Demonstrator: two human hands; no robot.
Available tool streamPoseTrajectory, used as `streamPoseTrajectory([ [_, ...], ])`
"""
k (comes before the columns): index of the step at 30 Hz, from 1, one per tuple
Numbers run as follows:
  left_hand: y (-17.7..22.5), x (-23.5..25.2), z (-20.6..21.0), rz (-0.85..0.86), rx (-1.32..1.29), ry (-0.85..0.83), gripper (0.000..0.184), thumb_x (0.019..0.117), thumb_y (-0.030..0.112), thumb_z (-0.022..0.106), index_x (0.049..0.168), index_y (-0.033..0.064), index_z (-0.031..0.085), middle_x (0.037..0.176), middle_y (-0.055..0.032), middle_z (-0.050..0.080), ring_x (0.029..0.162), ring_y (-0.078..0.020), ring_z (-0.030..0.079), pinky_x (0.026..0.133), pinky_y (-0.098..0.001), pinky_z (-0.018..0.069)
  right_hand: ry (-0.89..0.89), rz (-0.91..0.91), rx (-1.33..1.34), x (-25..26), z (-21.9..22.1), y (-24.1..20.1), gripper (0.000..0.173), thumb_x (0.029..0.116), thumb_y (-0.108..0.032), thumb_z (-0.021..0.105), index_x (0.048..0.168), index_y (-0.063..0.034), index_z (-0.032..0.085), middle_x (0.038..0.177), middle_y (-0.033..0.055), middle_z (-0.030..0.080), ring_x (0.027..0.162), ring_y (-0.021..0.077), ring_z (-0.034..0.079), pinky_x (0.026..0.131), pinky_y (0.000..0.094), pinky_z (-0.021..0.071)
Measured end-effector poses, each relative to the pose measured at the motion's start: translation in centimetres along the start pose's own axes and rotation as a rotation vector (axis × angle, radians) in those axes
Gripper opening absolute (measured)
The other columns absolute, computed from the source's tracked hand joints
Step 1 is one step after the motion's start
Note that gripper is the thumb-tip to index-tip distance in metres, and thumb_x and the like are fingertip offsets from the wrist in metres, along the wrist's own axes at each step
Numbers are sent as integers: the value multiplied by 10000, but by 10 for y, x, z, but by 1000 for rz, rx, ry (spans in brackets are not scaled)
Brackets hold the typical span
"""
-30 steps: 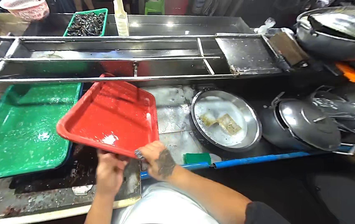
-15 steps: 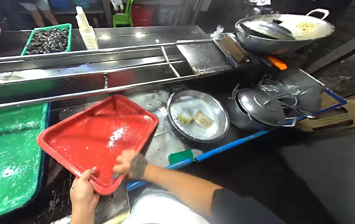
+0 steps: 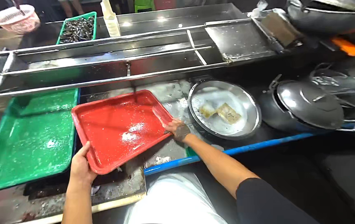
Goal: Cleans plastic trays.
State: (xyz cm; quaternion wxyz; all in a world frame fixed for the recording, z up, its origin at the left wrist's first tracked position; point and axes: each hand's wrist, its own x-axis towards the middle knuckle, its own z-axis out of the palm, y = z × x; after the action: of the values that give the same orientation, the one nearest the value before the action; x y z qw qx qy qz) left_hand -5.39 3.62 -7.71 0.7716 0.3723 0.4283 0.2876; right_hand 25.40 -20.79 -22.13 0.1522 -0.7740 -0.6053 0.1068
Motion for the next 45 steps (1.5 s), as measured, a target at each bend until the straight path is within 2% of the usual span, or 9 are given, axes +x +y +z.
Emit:
streamPoseTrajectory([
  [4,-48,-7,6,-12,-437,-328,1143,561,919,687,1440,203,539,1387,-184,617,1267,-446,590,991,-737,467,-24,72,30,-10,-16,-62,394,762,-24,682,1146,-107,714,1089,195,709,1099,397,661,1017,590,490],
  [8,-108,-26,78,-39,-70,-51,464,1050,369,560,1335,4,530,1101,-172,717,997,-272,718,863,-477,611,135,67,178,-8,-24,-169,350,781,-71,711,1131,-65,711,1042,132,732,1013,305,710,922,512,565],
  [16,-61,-5,83,-174,183,254,344,914,-1,621,1250,-33,554,978,-205,707,828,-285,731,691,-450,629,-85,84,31,4,-9,-4,314,871,-41,603,1144,-96,747,1167,167,728,1210,376,636,1166,574,379],
  [23,-61,0,45,-135,-285,-160,463,1076,387,371,1299,34,572,1083,-191,727,980,-299,727,853,-503,608,8,-233,205,17,-19,-130,330,771,-67,705,1078,-178,755,1043,78,742,1017,290,706,862,500,594],
  [26,-82,-34,34,4,-351,-244,834,867,604,697,1460,116,374,1158,-107,723,1040,-233,724,901,-451,609,64,-207,200,33,-30,-165,370,692,-42,740,1043,-157,761,997,98,733,958,314,711,800,510,602],
  [30,-91,-49,46,126,-291,72,937,765,162,704,1572,95,233,1263,-187,631,1062,-270,686,860,-459,601,129,-217,289,44,-25,-202,357,676,-63,731,1024,-139,749,960,83,704,935,273,699,775,462,605],
  [38,-24,-50,-5,-18,-186,101,673,702,34,568,1370,31,492,1073,-196,709,882,-288,728,692,-464,622,452,6,660,-22,-87,-74,233,859,-163,753,1037,-19,709,956,32,752,852,75,720,789,274,633],
  [41,-13,-38,-17,-37,-244,135,350,838,151,503,1155,30,587,960,-173,728,818,-277,734,666,-458,618,612,423,318,-59,-132,4,373,955,-130,667,1219,121,585,1078,273,684,968,315,694,893,469,575],
  [45,-42,1,1,-4,-251,332,403,991,138,577,1374,29,518,1098,-223,701,939,-331,719,769,-499,613,186,994,124,-93,-108,106,470,938,-103,660,1360,78,557,1345,380,563,1275,533,546,1062,707,409],
])
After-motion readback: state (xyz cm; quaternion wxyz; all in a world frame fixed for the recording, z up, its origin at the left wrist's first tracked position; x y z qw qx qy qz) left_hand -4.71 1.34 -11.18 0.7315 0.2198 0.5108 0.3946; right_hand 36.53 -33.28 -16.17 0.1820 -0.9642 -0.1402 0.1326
